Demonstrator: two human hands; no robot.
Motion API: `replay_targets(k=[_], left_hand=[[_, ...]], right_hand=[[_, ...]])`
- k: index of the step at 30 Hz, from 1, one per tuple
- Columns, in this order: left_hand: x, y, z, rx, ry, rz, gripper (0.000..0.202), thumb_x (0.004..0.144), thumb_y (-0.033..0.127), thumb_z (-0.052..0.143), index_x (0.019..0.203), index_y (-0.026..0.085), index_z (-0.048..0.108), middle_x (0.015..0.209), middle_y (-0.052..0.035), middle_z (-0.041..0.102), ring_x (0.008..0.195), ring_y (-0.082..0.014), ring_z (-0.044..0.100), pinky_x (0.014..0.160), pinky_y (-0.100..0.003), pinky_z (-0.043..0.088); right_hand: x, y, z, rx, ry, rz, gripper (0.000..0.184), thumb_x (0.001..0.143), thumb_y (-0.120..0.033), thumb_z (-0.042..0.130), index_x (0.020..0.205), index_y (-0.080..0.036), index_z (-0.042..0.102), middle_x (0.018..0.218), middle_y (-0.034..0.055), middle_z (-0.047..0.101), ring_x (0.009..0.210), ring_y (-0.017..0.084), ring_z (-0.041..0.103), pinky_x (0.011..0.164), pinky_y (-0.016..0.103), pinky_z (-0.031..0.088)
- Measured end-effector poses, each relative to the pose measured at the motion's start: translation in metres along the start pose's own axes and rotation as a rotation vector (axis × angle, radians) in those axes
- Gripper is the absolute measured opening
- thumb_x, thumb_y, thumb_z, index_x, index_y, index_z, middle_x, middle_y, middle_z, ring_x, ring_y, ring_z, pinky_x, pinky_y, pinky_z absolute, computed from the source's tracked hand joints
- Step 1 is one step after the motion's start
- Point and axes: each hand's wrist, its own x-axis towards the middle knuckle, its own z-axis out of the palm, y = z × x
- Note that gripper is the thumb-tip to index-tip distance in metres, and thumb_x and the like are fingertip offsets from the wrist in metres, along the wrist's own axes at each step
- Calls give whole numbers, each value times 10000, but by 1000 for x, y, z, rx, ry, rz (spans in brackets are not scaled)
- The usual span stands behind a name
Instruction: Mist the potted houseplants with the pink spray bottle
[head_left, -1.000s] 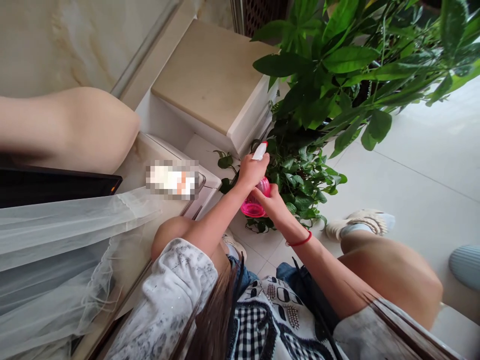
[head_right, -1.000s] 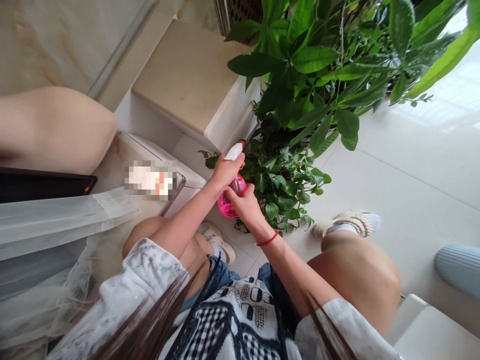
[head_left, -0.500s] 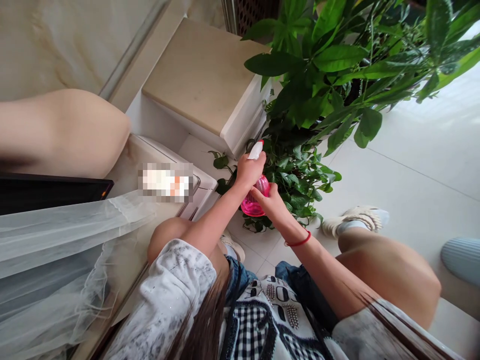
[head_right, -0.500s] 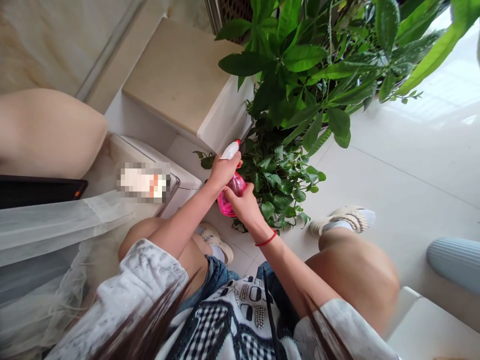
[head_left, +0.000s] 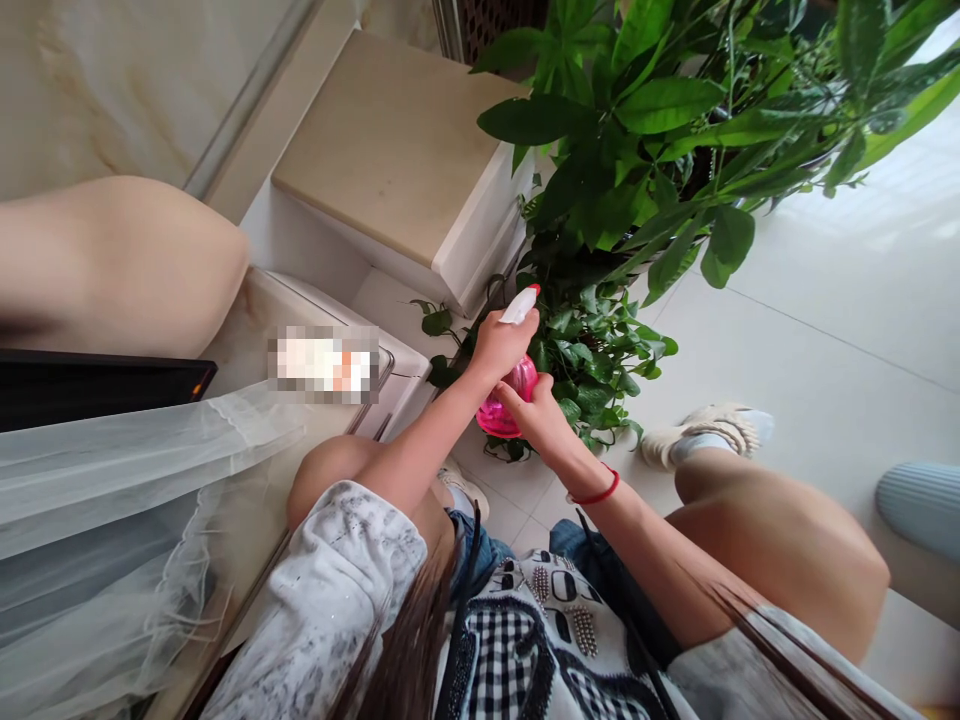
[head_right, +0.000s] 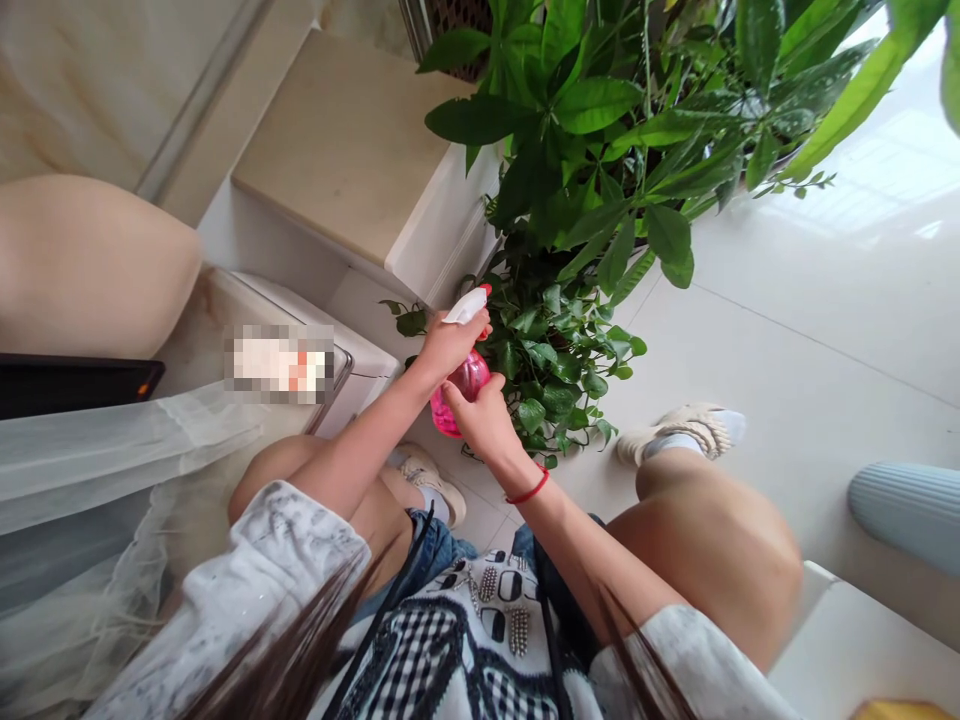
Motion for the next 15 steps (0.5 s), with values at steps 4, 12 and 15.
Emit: replay_targets(k=[4, 12, 15], left_hand=[[-8, 4, 4, 19, -90, 45, 225, 921, 281, 656, 725, 172, 678, 641, 5, 638, 691, -122, 609, 736, -236, 478], [-18, -3, 17, 51, -105, 50, 278, 925, 308, 650, 681, 175, 653, 606, 6, 614, 639, -118, 584, 669, -226, 455], [-23, -6, 21, 59, -122, 72, 258, 929, 278, 635, 692, 177, 658, 620, 8, 627, 667, -119, 589, 710, -227, 471]], right_hand=[[-7, 8, 0, 20, 11, 3, 584, 783, -581, 725, 1156, -231, 442, 1114, 135, 710, 1073, 312, 690, 883, 411, 566], [-18, 19, -7, 40, 24, 33, 580, 783, -575, 720, 1153, -234, 430, 1099, 116, 712, 1030, 283, 690, 877, 394, 559], [-20, 25, -10, 49, 23, 14, 570, 780, -571, 724, 1132, -238, 424, 1108, 118, 710, 1052, 288, 689, 895, 400, 554]])
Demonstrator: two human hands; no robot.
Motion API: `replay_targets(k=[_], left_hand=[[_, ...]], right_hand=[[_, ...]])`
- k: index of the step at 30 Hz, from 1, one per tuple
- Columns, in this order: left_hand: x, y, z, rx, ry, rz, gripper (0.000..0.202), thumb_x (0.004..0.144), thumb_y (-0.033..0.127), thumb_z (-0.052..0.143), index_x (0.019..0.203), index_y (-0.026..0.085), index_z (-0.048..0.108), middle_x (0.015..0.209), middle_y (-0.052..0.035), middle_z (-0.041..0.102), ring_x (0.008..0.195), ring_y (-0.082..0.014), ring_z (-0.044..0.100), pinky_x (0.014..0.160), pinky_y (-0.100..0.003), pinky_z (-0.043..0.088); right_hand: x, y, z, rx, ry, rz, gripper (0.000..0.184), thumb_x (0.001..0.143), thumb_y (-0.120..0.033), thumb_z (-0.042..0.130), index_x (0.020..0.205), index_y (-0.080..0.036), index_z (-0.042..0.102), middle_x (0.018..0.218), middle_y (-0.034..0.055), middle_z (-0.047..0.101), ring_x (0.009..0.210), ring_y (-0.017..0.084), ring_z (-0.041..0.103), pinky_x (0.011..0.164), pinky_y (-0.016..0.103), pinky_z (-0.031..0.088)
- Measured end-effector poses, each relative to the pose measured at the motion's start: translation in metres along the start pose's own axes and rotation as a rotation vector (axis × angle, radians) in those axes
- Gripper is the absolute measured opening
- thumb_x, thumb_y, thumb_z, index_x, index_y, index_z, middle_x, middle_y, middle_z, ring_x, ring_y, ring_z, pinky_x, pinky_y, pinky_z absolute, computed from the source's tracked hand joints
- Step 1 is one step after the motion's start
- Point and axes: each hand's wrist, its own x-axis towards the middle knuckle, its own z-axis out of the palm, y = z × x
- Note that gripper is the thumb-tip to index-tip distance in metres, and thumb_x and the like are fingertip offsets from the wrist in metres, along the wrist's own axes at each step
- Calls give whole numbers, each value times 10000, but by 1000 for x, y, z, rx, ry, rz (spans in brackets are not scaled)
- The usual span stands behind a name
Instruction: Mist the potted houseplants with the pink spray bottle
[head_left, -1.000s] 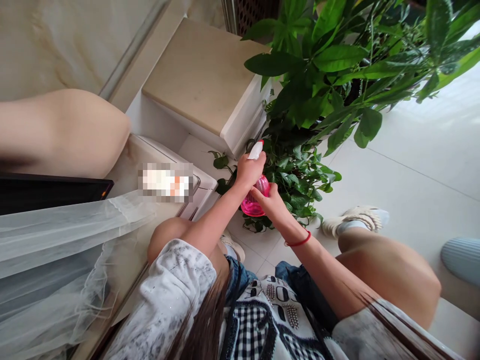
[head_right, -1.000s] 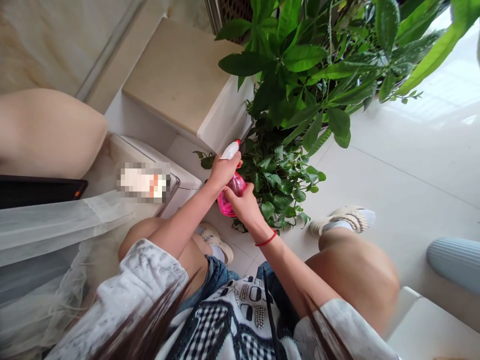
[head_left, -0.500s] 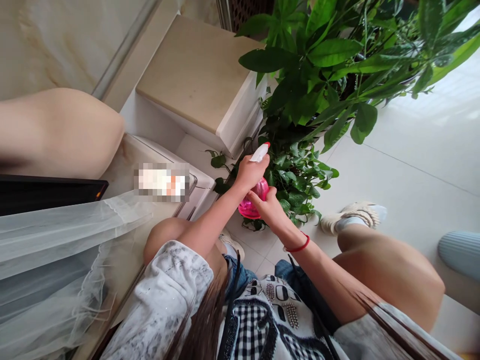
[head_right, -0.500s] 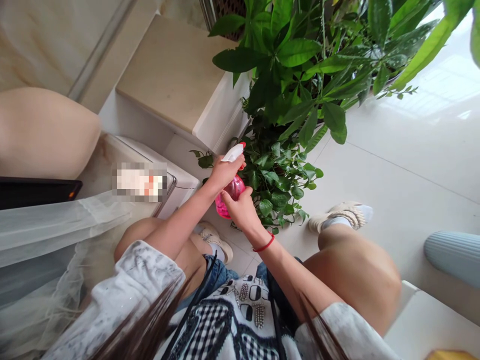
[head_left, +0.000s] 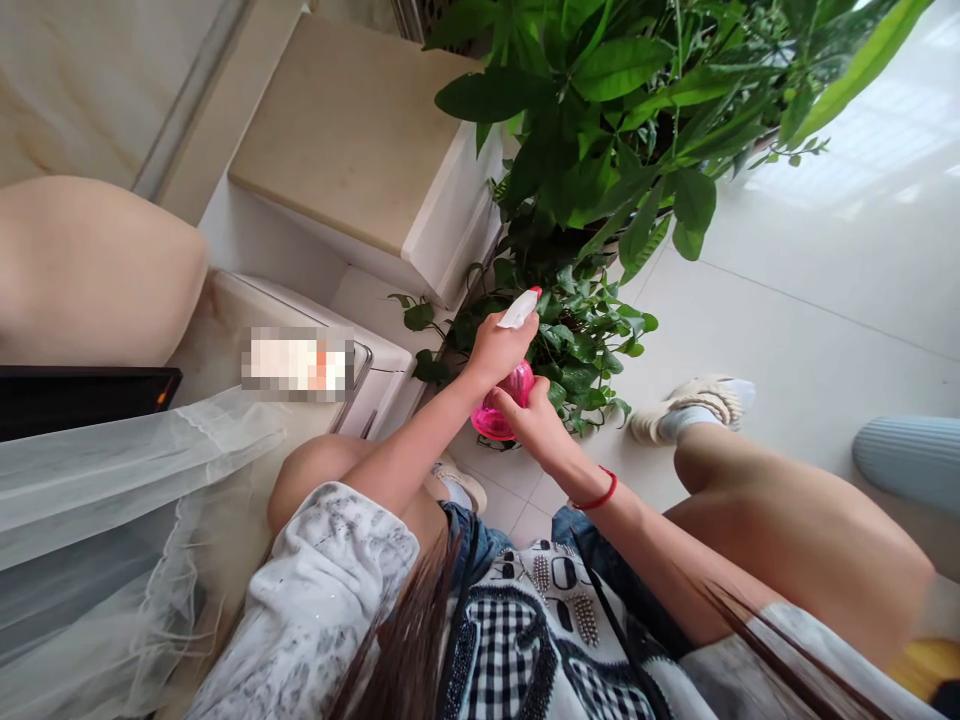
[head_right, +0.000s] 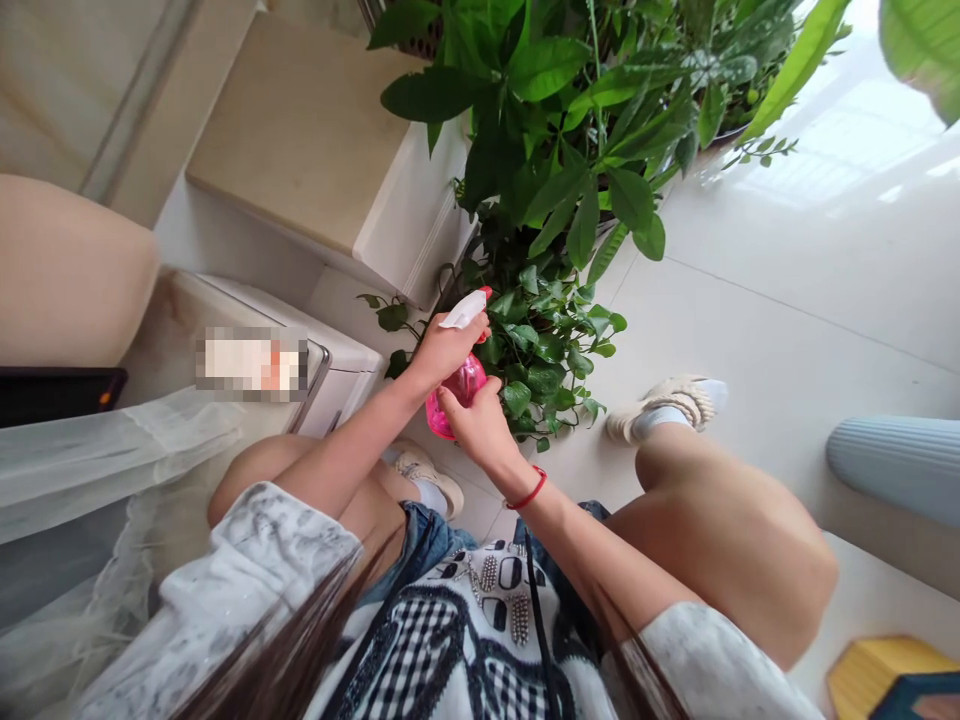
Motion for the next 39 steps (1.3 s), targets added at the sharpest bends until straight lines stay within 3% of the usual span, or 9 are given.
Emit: replay_targets(k=[7, 14, 17, 24, 32, 39], left_hand=[[-17, -13, 10, 8, -15, -32, 292, 929, 301, 636, 674, 161, 650, 619, 3, 615, 659, -124, 584, 716, -241, 461], [-40, -9, 22, 138, 79, -81, 383, 962, 366, 588, 624, 186, 599, 631, -16, 624, 620, -142, 567, 652, -262, 411], [-46, -9, 27, 155, 79, -86, 328, 954, 359, 596, 674, 191, 618, 672, -25, 646, 649, -156, 589, 661, -269, 402], [-60, -10, 34, 229, 66, -146, 378, 975, 372, 576, 640, 196, 591, 681, -50, 668, 673, -175, 621, 678, -278, 410], [-72, -8, 38, 147, 104, -122, 357, 969, 372, 594, 666, 187, 630, 715, -62, 704, 703, -179, 656, 664, -261, 422], [-92, -21, 39, 64, 160, -130, 310, 949, 360, 619, 697, 179, 637, 725, -45, 676, 686, -158, 611, 668, -255, 407]], right_hand=[[-14, 20, -9, 19, -52, 70, 555, 745, -562, 738, 1043, -252, 387, 1129, 121, 693, 1022, 286, 686, 881, 414, 550], [-16, 39, -15, 42, -44, 57, 703, 613, -588, 806, 1039, -259, 354, 1110, 104, 673, 1003, 275, 667, 864, 404, 521], [-17, 51, -16, 72, -33, 27, 755, 582, -629, 821, 1050, -258, 359, 1093, 99, 675, 1015, 283, 664, 862, 411, 524], [-23, 74, -16, 120, -29, -7, 753, 604, -632, 831, 1078, -249, 389, 1091, 86, 669, 1040, 278, 662, 873, 411, 537], [-37, 75, -19, 76, -1, -101, 671, 646, -516, 821, 1086, -238, 398, 1177, 120, 651, 1061, 270, 657, 908, 413, 553], [-51, 86, -21, -31, -19, -127, 673, 648, -534, 813, 1090, -227, 410, 1184, 133, 654, 1053, 278, 657, 894, 415, 537]])
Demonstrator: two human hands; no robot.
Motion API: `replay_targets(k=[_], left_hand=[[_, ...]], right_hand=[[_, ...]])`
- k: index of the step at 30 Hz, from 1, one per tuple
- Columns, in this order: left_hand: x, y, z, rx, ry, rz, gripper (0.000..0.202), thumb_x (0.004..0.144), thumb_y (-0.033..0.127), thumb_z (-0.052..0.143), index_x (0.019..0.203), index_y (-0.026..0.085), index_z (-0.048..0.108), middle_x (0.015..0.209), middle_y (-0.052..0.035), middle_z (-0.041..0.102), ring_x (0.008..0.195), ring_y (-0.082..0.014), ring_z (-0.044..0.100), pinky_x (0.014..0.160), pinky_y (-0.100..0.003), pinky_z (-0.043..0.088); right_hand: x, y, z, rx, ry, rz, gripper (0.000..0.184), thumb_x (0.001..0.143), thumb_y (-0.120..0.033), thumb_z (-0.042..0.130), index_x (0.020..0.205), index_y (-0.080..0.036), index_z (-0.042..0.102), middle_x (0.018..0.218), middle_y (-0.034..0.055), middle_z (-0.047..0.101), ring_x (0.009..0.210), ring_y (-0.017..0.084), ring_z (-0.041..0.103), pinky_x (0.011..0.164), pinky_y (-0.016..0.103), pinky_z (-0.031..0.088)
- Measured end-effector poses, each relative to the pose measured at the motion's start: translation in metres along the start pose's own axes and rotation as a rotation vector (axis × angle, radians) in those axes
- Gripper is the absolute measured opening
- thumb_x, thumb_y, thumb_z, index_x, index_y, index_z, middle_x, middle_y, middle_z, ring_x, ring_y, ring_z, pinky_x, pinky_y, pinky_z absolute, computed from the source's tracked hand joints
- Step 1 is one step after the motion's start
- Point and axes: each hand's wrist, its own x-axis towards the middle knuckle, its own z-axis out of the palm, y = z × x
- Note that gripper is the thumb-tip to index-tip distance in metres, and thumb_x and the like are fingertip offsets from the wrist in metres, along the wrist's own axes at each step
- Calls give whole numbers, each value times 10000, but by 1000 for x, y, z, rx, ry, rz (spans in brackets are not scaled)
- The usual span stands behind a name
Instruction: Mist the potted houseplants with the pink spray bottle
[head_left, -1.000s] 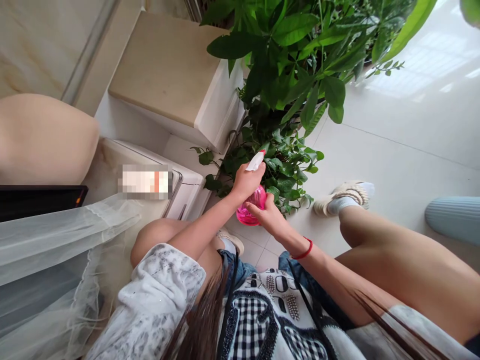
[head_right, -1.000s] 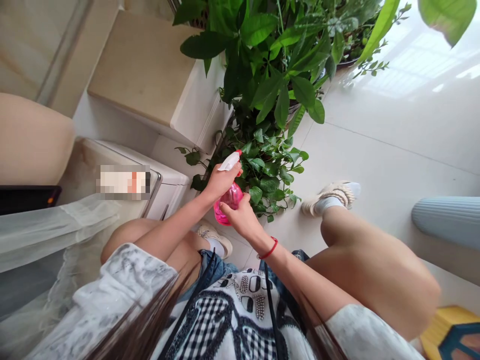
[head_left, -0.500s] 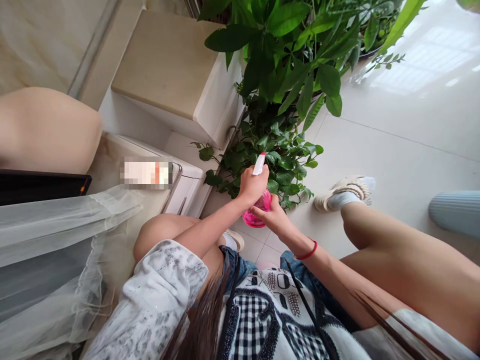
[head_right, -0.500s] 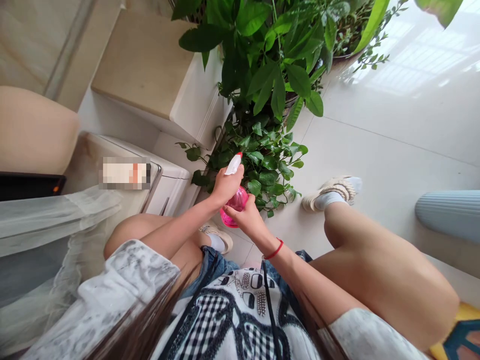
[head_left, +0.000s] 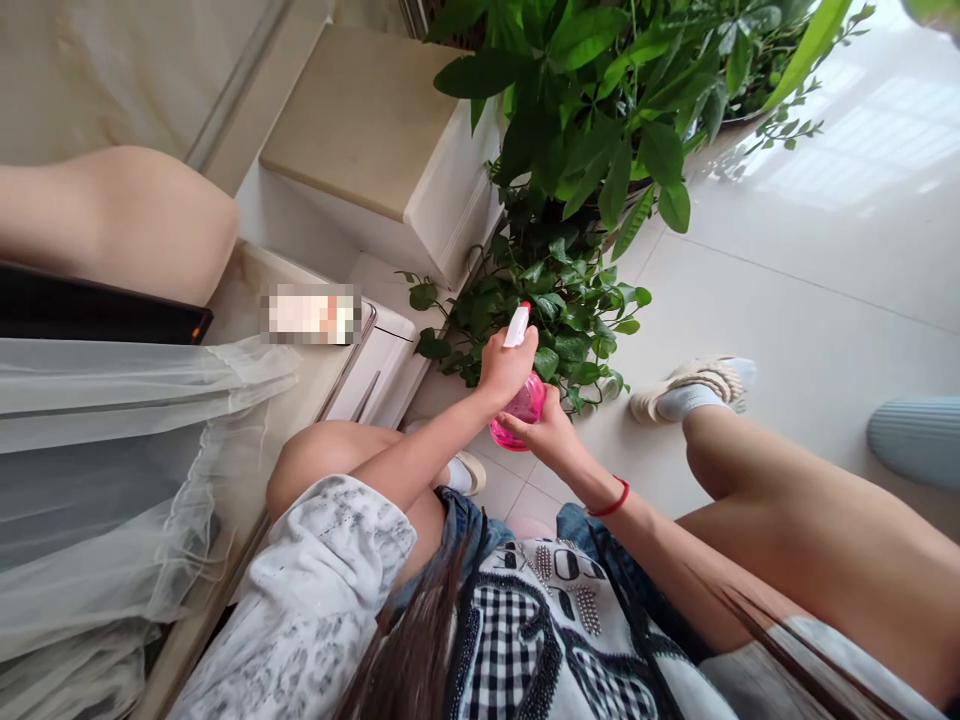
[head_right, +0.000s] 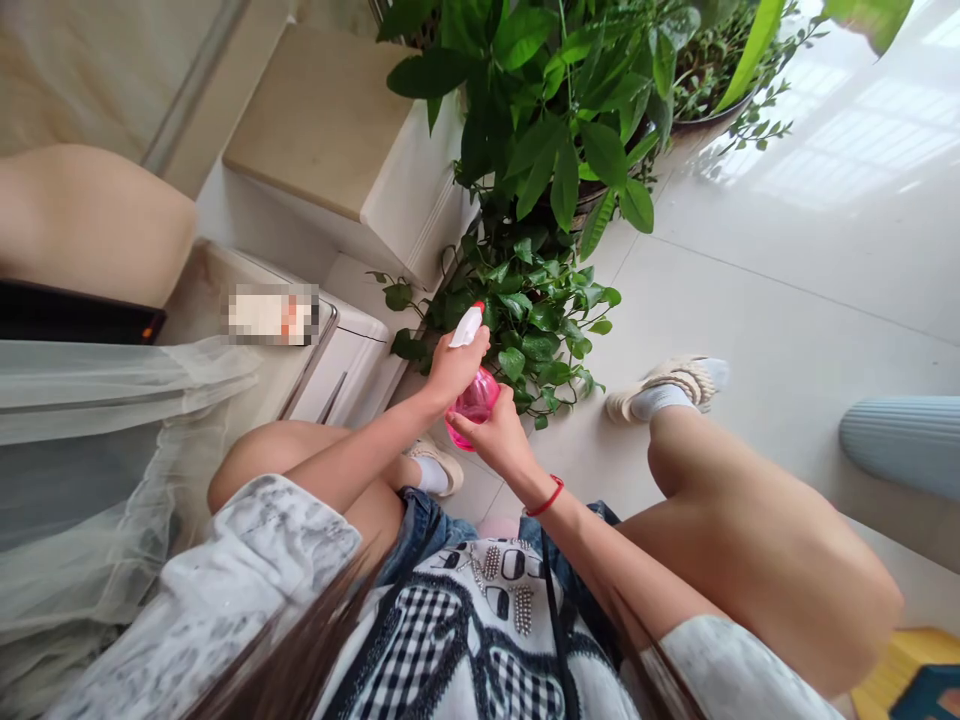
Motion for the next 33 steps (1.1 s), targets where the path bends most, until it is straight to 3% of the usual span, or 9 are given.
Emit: replay_targets(k=[7, 12, 16, 22, 26, 30, 33], left_hand=[[-4, -13, -7, -145, -71, -45, 166, 875, 253, 654, 728, 178, 649, 616, 28, 565, 623, -121, 530, 653, -239, 389], [9, -7, -14, -280, -25, -112, 103, 841, 237, 705, 774, 163, 679, 720, 2, 642, 731, -133, 600, 730, -235, 440], [26, -1, -17, -387, -58, -122, 64, 823, 207, 723, 820, 149, 696, 800, -24, 692, 768, -133, 632, 811, -248, 479], [47, -2, -11, -314, -45, -99, 159, 818, 168, 656, 660, 166, 646, 653, -12, 643, 639, -127, 599, 728, -262, 481], [52, -2, -11, -270, -11, -158, 174, 841, 218, 633, 671, 186, 614, 575, 2, 612, 564, -130, 580, 653, -258, 470], [56, 0, -12, -337, -54, -115, 87, 826, 184, 633, 740, 176, 640, 639, 2, 651, 623, -114, 609, 700, -234, 489], [59, 1, -13, -297, -83, -70, 121, 815, 181, 636, 694, 171, 649, 637, -4, 644, 654, -125, 615, 728, -243, 492]], right_hand=[[-11, -4, 3, -75, -21, 17, 628, 665, -545, 824, 1066, -240, 451, 1101, 92, 705, 981, 272, 684, 819, 392, 539], [-6, -24, 7, -90, -22, 17, 569, 693, -514, 819, 1047, -242, 466, 1083, 80, 717, 959, 261, 689, 810, 382, 535], [6, -34, 12, -77, -7, 1, 566, 698, -511, 823, 1055, -240, 477, 1108, 85, 716, 996, 273, 693, 833, 393, 539], [17, -38, 17, -106, 9, 51, 583, 714, -549, 811, 1063, -234, 466, 1148, 124, 712, 1036, 303, 693, 853, 417, 549], [19, -45, 17, -139, 0, 54, 584, 726, -539, 803, 1082, -230, 459, 1176, 141, 701, 1076, 311, 690, 881, 414, 544], [21, -52, 18, -162, 6, 76, 577, 750, -547, 774, 1106, -223, 455, 1205, 154, 691, 1063, 312, 689, 871, 414, 541], [23, -53, 21, -151, 10, 101, 590, 756, -566, 761, 1120, -219, 452, 1228, 170, 687, 1080, 316, 689, 881, 415, 544]])
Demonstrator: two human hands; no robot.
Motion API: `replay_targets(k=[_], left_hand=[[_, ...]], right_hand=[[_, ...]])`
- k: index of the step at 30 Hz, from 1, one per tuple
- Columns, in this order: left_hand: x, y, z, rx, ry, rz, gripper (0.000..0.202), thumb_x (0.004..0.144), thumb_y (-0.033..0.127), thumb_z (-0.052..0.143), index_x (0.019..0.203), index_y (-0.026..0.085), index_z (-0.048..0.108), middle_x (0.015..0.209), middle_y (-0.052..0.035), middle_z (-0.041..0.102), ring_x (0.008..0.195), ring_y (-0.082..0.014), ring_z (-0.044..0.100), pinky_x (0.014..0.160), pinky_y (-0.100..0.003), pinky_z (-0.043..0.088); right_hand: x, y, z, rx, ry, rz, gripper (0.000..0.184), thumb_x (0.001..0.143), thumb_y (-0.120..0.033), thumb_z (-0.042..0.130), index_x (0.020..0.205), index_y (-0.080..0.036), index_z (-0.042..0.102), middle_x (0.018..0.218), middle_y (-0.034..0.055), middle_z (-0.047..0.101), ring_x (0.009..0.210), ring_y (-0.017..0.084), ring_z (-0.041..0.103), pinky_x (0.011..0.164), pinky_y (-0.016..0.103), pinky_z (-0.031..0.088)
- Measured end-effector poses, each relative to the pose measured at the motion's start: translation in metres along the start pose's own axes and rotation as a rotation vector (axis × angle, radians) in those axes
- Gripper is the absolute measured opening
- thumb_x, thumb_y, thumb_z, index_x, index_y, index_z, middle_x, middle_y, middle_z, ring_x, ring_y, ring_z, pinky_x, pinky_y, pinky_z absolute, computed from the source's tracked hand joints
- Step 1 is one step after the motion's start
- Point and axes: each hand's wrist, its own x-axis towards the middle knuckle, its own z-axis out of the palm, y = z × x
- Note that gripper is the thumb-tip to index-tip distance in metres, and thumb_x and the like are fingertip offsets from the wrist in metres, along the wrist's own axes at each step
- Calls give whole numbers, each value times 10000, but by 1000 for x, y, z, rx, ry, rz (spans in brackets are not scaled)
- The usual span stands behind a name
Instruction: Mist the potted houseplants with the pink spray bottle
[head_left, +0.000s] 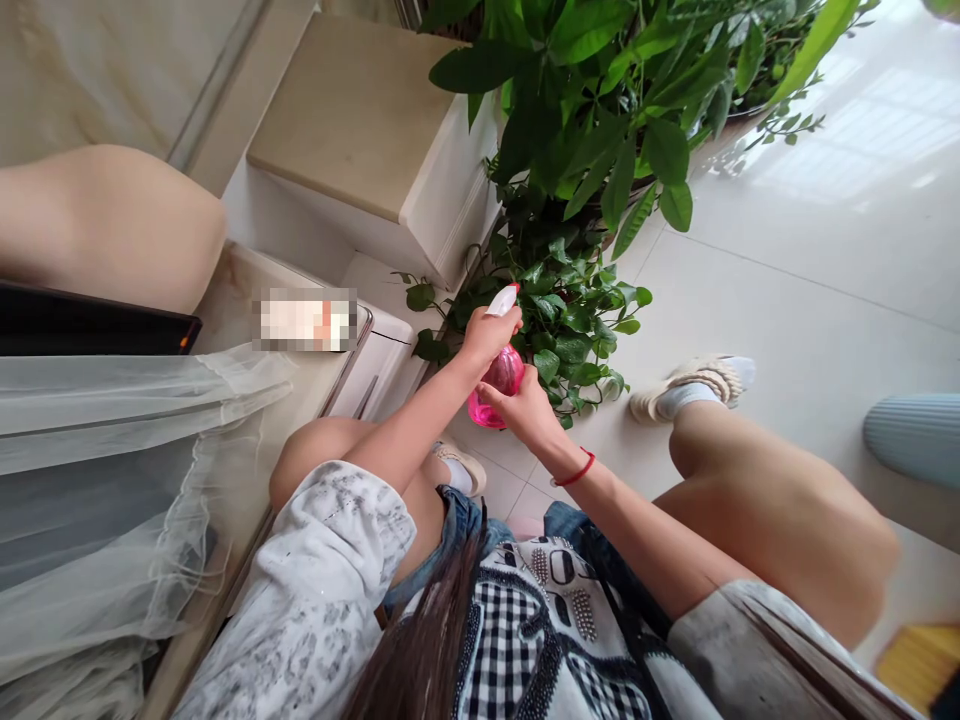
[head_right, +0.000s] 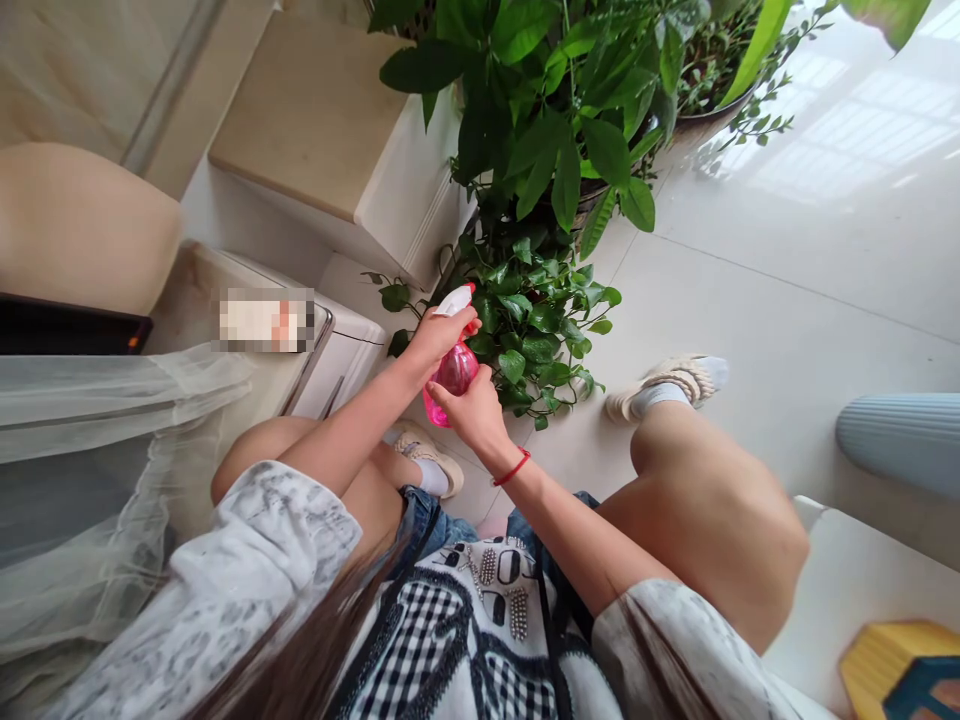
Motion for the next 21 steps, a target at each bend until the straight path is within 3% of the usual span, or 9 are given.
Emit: replay_targets(k=[6, 13, 17, 21], left_hand=[[-2, -7, -2, 146, 12, -46, 177, 791, 168, 656, 615, 173, 641, 624, -16, 638, 669, -144, 621, 703, -245, 469], [-25, -40, -4, 212, 27, -142, 301, 860, 283, 631, 575, 186, 610, 582, -34, 623, 547, -138, 556, 615, -266, 433], [-37, -53, -2, 241, -24, -87, 253, 865, 274, 614, 632, 178, 644, 617, -30, 630, 590, -139, 557, 646, -264, 430], [-50, -53, 4, 336, -65, -56, 222, 814, 209, 614, 594, 191, 596, 559, 16, 529, 572, -131, 471, 621, -266, 367]], right_hand=[[-1, 5, 10, 29, -20, 67, 630, 750, -603, 756, 1136, -210, 450, 1202, 189, 709, 1049, 320, 707, 868, 431, 566], [-16, 30, 14, 15, -65, 100, 558, 728, -549, 770, 1028, -238, 417, 1194, 197, 706, 1052, 336, 705, 862, 460, 576], [-25, 47, 16, 45, -71, 88, 533, 733, -515, 758, 998, -247, 381, 1193, 201, 692, 1076, 335, 699, 884, 464, 571], [-32, 65, 18, 97, -89, 109, 546, 752, -559, 745, 989, -262, 353, 1170, 167, 695, 1069, 311, 705, 857, 426, 582]])
